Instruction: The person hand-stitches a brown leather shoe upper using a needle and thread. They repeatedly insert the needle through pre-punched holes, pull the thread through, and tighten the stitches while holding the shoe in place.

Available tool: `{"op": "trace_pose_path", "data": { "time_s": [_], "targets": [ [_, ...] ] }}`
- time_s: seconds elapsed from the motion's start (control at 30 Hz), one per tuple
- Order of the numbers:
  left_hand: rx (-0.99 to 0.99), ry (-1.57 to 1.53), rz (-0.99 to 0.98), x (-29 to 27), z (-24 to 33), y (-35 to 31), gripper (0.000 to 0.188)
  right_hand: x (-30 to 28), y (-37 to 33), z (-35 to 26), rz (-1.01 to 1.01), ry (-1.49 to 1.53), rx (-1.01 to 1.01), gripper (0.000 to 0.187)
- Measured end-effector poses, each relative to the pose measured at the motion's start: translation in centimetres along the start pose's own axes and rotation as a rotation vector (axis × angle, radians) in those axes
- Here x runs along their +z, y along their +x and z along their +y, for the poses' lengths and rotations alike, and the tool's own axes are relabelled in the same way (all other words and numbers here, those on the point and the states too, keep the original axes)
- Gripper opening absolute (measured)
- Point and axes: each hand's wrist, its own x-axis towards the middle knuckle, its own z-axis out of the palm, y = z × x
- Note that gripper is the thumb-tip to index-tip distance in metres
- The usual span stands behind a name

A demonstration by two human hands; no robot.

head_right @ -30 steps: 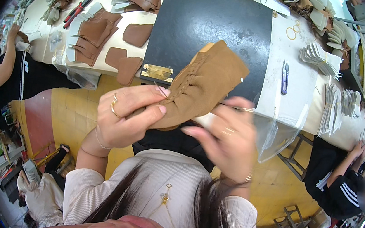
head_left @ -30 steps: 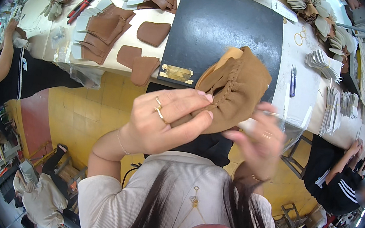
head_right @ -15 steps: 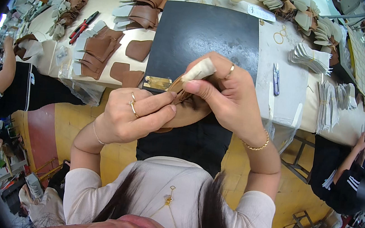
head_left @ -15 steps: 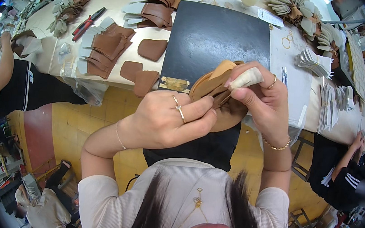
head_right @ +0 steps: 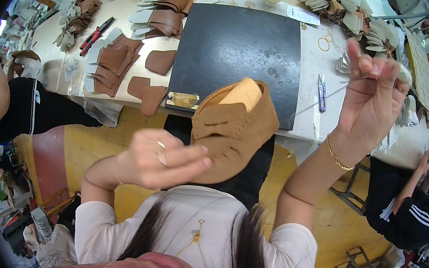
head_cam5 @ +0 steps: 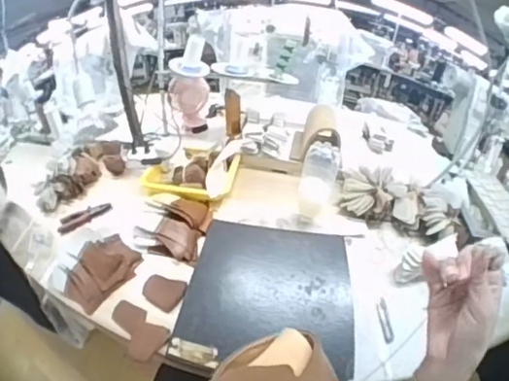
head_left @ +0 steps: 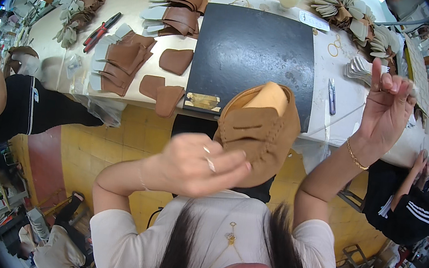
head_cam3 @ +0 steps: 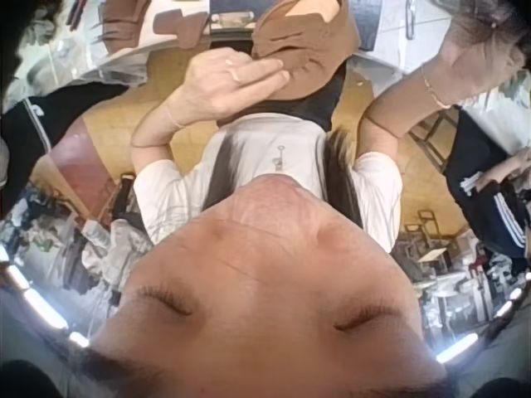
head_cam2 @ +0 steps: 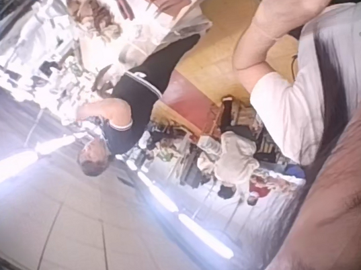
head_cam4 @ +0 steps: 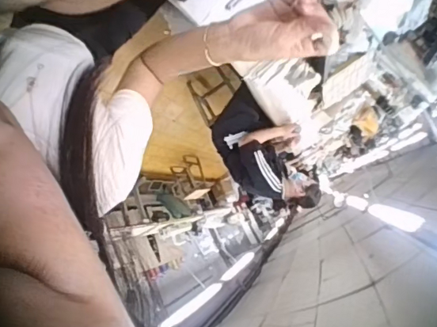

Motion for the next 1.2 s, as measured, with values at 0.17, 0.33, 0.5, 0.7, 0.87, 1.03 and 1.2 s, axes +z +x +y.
{"op": "trace_pose_path", "data": {
  "time_s": [0.17,0.33,0.5,0.7,0.87,1.03,1.2],
  "targets": [
    [-0.098,-0.037,0.049,0.2,-0.2,-1.0,0.026,-5.2,-0.2,-2.9,-0.100,0.090,0.147,0.021],
    [-0.089,-0.105,0.058,0.3,-0.3,-1.0,0.020,-3.4,-0.8,-3.5,-0.175,-0.033,0.078,0.020],
    [-0.046,-0.094,0.107,-0.1,-0.5,-0.8,0.023,2.8,-4.8,-2.4,-0.775,-0.805,0.052,0.014],
    [-0.038,-0.111,0.073,-0.4,-0.6,-0.3,0.024,5.2,-6.5,-3.4,-1.197,-1.073,-0.102,0.025],
    [-0.019,-0.123,0.072,-0.4,-0.7,-0.1,0.025,6.7,-5.7,-3.5,-1.207,-1.131,-0.292,0.026],
    [-0.012,-0.118,0.072,-0.3,-0.7,-0.2,0.026,6.8,-5.8,-3.3,-1.216,-1.084,-0.254,0.022],
    [-0.003,-0.097,0.086,-0.3,-0.8,-0.2,0.026,7.2,-5.7,-3.4,-1.217,-1.071,-0.279,0.019]
  ]
}}
